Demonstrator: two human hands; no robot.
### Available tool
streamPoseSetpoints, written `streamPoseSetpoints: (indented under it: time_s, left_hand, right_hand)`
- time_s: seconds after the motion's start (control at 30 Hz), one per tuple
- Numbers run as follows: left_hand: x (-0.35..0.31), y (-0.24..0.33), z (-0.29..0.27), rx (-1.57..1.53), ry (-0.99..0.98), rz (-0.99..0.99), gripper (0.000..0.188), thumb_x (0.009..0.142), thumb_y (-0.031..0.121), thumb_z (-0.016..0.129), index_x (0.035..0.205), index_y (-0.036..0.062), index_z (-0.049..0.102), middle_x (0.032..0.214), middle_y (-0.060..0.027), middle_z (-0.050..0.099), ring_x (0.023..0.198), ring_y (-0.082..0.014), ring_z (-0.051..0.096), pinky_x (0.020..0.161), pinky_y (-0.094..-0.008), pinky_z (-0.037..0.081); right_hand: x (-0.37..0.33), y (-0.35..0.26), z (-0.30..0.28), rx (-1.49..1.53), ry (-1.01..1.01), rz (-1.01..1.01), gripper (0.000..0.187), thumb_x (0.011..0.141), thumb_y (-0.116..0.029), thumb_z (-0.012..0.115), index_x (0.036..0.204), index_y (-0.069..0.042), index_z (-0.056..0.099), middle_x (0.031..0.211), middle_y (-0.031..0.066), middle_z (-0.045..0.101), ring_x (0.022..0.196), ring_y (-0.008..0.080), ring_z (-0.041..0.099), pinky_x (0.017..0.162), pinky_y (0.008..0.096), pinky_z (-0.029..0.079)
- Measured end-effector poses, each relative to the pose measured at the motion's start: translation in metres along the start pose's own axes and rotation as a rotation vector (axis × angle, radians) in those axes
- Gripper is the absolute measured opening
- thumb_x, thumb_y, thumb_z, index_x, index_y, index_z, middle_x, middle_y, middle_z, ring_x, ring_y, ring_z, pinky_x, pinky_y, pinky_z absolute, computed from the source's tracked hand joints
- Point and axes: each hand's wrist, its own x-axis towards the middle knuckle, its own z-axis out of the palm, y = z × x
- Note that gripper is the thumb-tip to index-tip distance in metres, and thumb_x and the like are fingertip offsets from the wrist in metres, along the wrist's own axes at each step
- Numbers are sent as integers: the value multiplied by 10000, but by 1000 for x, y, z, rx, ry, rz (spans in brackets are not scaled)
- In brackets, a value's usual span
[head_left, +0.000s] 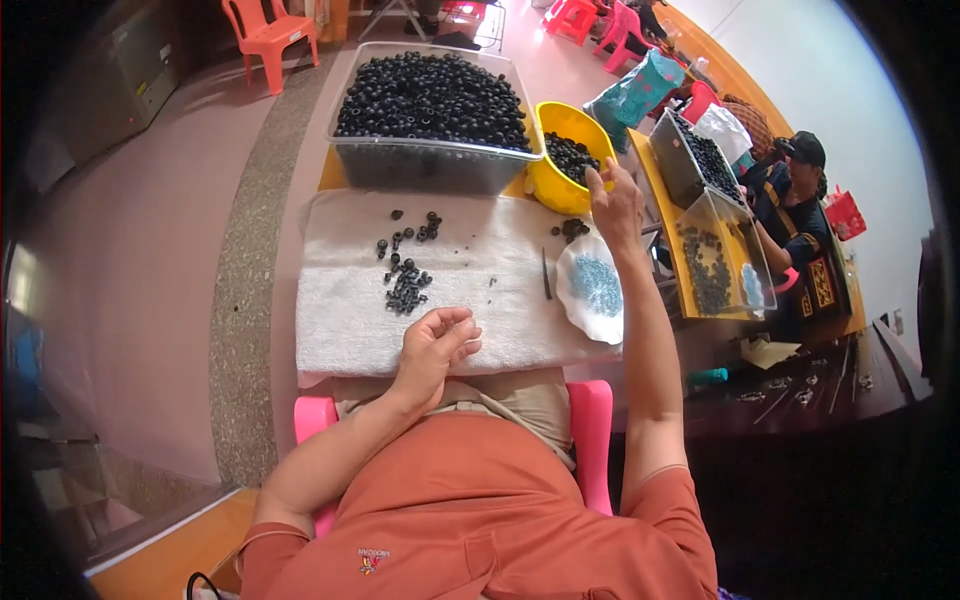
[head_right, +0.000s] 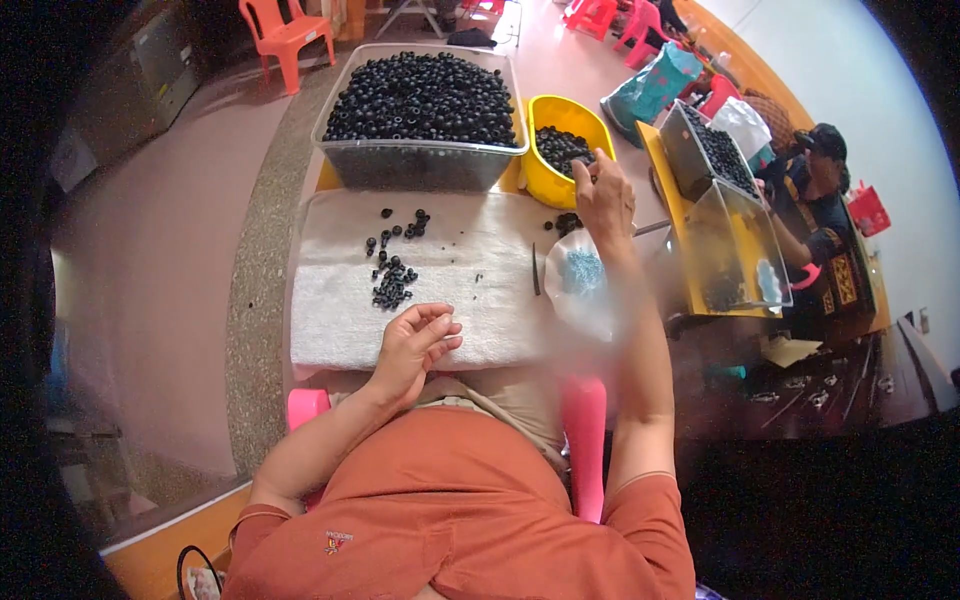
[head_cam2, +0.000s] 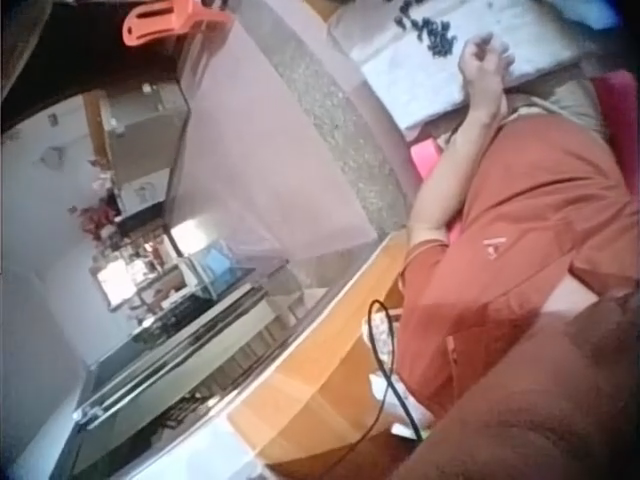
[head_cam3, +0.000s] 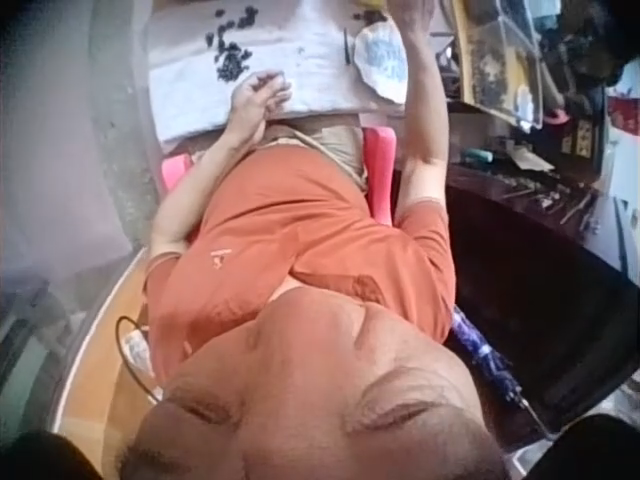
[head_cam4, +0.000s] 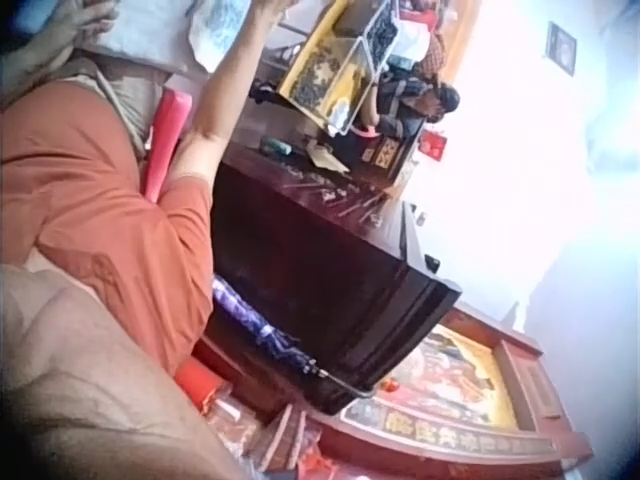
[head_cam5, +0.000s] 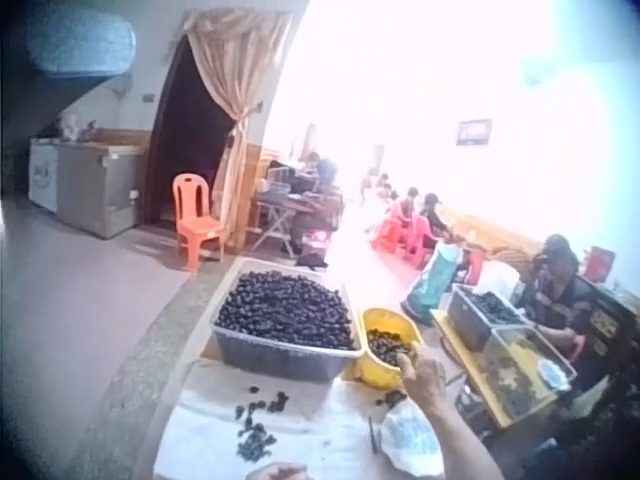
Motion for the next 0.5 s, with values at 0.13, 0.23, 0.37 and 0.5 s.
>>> streamPoseSetpoints:
  time_s: [0.13,0.23,0.37,0.5]
  left_hand:
    - [-1,5,3,32,11,-1,227,924,114,645,1110,1,580,1029,-66,597,945,-147,616,829,-286,542]
    - [0,2,1,62,13,-8,345,886,160,685,1152,-23,564,1005,-80,611,876,-141,628,793,-262,531]
    - [0,-3,-2,86,10,31,339,880,165,700,1136,-21,579,983,-72,623,825,-140,628,767,-263,525]
    - [-1,-5,-1,82,22,30,334,881,169,702,1132,-18,585,977,-68,626,817,-138,625,756,-260,523]
  right_hand:
    - [-33,-8,14,149,-258,-107,189,882,-108,666,1032,4,696,874,149,693,748,245,675,679,323,533]
    - [-61,-38,16,221,-474,-219,174,852,-82,695,1002,5,701,863,138,687,708,214,662,651,308,528]
    - [-91,-80,33,308,-669,-333,229,793,-127,734,994,-22,701,932,153,677,773,278,665,696,340,530]
    - [-101,-111,41,315,-797,-410,261,812,-212,698,1021,-56,695,993,143,664,863,327,653,759,391,525]
